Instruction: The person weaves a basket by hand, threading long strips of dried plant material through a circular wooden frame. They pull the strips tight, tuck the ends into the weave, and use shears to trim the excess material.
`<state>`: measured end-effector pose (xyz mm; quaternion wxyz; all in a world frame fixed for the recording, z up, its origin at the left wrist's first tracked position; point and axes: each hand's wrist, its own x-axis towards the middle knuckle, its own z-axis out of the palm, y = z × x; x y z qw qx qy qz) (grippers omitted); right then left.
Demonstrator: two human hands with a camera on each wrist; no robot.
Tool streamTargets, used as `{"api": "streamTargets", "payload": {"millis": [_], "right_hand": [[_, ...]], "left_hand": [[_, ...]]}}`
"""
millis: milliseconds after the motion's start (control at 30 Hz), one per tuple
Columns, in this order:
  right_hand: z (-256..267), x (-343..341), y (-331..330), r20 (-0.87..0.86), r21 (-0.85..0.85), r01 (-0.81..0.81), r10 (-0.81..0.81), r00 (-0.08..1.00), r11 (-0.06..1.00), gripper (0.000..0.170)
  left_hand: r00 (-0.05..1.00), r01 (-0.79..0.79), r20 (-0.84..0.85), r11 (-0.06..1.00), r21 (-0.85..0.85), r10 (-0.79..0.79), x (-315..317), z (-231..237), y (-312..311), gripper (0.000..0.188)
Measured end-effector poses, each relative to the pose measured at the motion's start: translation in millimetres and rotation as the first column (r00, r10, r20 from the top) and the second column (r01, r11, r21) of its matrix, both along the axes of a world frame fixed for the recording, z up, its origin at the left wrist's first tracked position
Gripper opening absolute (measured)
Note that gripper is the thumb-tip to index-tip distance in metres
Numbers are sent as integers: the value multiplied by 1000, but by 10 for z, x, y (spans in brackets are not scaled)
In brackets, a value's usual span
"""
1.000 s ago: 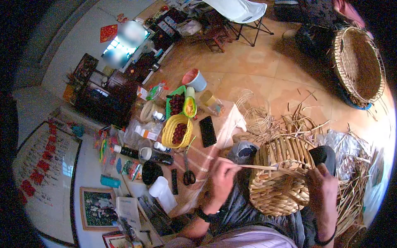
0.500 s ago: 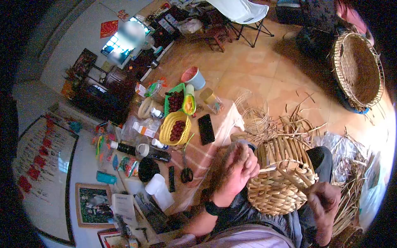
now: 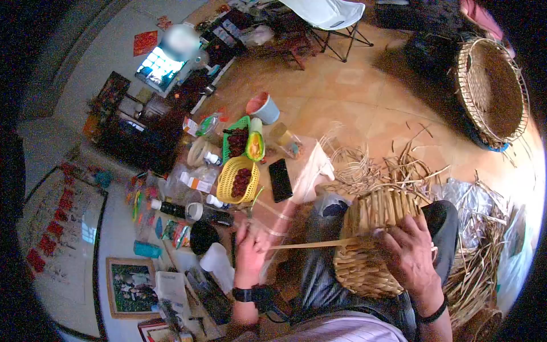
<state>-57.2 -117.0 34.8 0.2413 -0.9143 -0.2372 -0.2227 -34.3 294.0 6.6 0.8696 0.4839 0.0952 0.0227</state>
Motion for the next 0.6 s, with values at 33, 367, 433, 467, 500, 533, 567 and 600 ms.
{"api": "streamTargets", "payload": {"millis": [33,367,433,467,500,533,567,600], "right_hand": [[-51,26,-16,16,-11,-19,19,1000,1000,33],[-251,-252,-589,-425,625,332,-49,904,707,19],[-280,-315,-537,-374,665,331,-85,923,669,17],[-257,-322,-554,-364,663,326,-90,927,674,17],[-239,-326,-567,-353,660,317,-92,931,681,17],[-319,-307,-571,-325,648,289,-87,942,705,22],[-277,-287,-565,-289,576,245,-87,953,780,25],[-202,-249,-545,-254,496,202,-81,964,844,28]], "left_hand": [[999,-35,-15,999,8,35,-23,6,85,13],[984,134,56,912,389,-169,115,-124,1000,8],[985,123,-52,467,875,-162,316,-51,593,13],[986,96,-41,348,933,-163,337,127,180,18],[979,50,-5,219,975,-203,338,264,-174,19],[969,-5,26,87,996,-244,331,381,-492,20],[956,-67,52,-45,997,-289,310,454,-751,21],[921,-24,14,-20,1000,-389,278,484,-963,22]]}}
